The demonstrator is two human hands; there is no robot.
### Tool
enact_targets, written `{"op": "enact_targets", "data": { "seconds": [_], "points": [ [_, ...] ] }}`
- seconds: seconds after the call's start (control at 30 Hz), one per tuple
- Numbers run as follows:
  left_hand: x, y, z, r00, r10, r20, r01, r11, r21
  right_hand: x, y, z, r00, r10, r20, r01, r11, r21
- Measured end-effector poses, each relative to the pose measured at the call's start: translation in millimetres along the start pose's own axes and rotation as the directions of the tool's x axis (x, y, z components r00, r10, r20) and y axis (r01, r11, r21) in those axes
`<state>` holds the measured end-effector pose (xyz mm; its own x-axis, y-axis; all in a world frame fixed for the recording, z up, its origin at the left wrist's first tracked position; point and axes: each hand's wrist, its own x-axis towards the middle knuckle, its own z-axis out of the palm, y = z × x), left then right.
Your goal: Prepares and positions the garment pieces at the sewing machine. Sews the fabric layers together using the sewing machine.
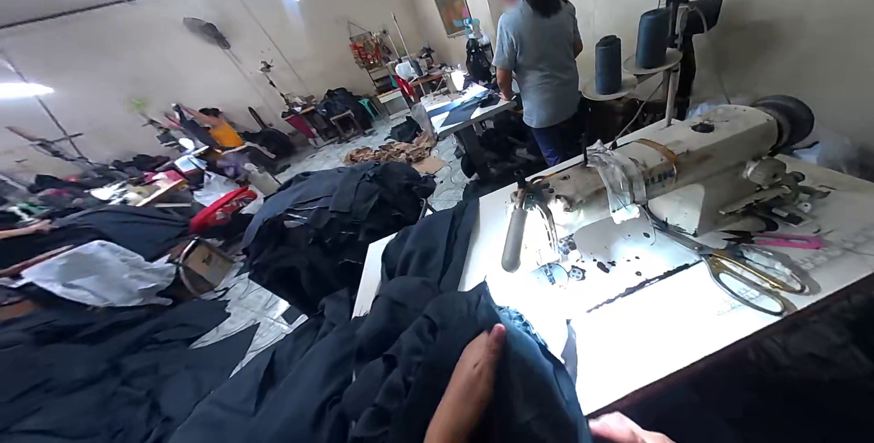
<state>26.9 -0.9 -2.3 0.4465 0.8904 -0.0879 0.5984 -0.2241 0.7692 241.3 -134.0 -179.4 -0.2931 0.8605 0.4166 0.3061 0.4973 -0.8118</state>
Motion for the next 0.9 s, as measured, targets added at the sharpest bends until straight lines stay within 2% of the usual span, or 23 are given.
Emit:
{"op": "enact_targets", "data": {
  "seconds": [0.03, 0.1, 0.17, 0.2, 0.23, 0.27, 0.33, 0.37, 0.4, 0.43, 0.47, 0.5, 0.57, 0.6, 0.63, 0.7, 0.73, 0.8, 0.9],
  "points": [
    [8, -17, 7, 0.993, 0.097, -0.073, -0.104, 0.990, -0.099, 18, -6, -4, 0.998, -0.045, -0.039, 0.045, 0.999, 0.019],
    [16, -30, 16, 0.968, 0.175, -0.178, -0.208, 0.959, -0.191, 49, -10, -8, 0.992, -0.114, -0.059, 0.115, 0.993, 0.019],
    [22, -33, 18, 0.951, 0.166, -0.262, -0.205, 0.970, -0.131, 79, -3, 3, 0.983, -0.166, -0.076, 0.162, 0.985, -0.051],
    [23, -35, 16, 0.954, 0.147, -0.260, -0.171, 0.983, -0.070, 92, -2, 7, 0.992, -0.123, -0.031, 0.120, 0.988, -0.101],
    [21, -37, 11, 0.973, 0.107, -0.206, -0.107, 0.994, 0.013, 104, -6, 8, 0.996, -0.004, 0.087, 0.018, 0.987, -0.157],
    [17, -37, 5, 0.993, 0.035, -0.114, -0.020, 0.991, 0.132, 115, -9, 10, 0.971, 0.123, 0.207, -0.065, 0.962, -0.266],
    [0, -28, -4, 0.994, -0.099, 0.056, 0.067, 0.905, 0.419, 128, -7, 18, 0.908, 0.254, 0.333, -0.092, 0.896, -0.434],
    [-12, -22, -5, 0.989, -0.108, 0.102, 0.043, 0.865, 0.500, 128, -6, 20, 0.896, 0.265, 0.356, -0.071, 0.878, -0.474],
    [-24, -20, -3, 0.995, -0.035, 0.098, -0.022, 0.850, 0.527, 125, -5, 20, 0.904, 0.236, 0.357, -0.038, 0.875, -0.483],
    [-33, -24, 0, 0.993, 0.118, 0.033, -0.118, 0.844, 0.523, 120, -3, 20, 0.925, 0.173, 0.339, 0.014, 0.874, -0.485],
    [-35, -30, 4, 0.956, 0.288, -0.053, -0.220, 0.827, 0.517, 114, 1, 23, 0.954, 0.073, 0.291, 0.079, 0.875, -0.478],
    [-29, -36, 8, 0.900, 0.422, -0.113, -0.310, 0.800, 0.514, 108, 5, 27, 0.974, -0.064, 0.217, 0.166, 0.853, -0.495],
    [-2, -51, 17, 0.824, 0.551, -0.132, -0.437, 0.766, 0.470, 98, 19, 32, 0.925, -0.375, 0.055, 0.324, 0.706, -0.630],
    [15, -61, 21, 0.836, 0.539, -0.103, -0.456, 0.787, 0.415, 93, 24, 29, 0.896, -0.443, 0.019, 0.341, 0.662, -0.668],
    [30, -74, 26, 0.881, 0.469, -0.066, -0.417, 0.833, 0.365, 86, 25, 25, 0.889, -0.458, -0.007, 0.333, 0.655, -0.679],
    [58, -104, 31, 0.969, 0.246, -0.034, -0.216, 0.902, 0.373, 72, 23, 14, 0.910, -0.409, -0.060, 0.269, 0.697, -0.664],
    [69, -116, 34, 0.979, 0.190, -0.071, -0.143, 0.896, 0.420, 66, 23, 9, 0.923, -0.375, -0.088, 0.229, 0.720, -0.655],
    [83, -119, 35, 0.968, 0.190, -0.163, -0.099, 0.888, 0.448, 64, 27, -1, 0.934, -0.341, -0.104, 0.193, 0.728, -0.658],
    [83, -120, 46, 0.939, 0.244, -0.241, -0.110, 0.880, 0.462, 63, 28, -4, 0.963, -0.265, -0.054, 0.170, 0.751, -0.638]
  ]
}}
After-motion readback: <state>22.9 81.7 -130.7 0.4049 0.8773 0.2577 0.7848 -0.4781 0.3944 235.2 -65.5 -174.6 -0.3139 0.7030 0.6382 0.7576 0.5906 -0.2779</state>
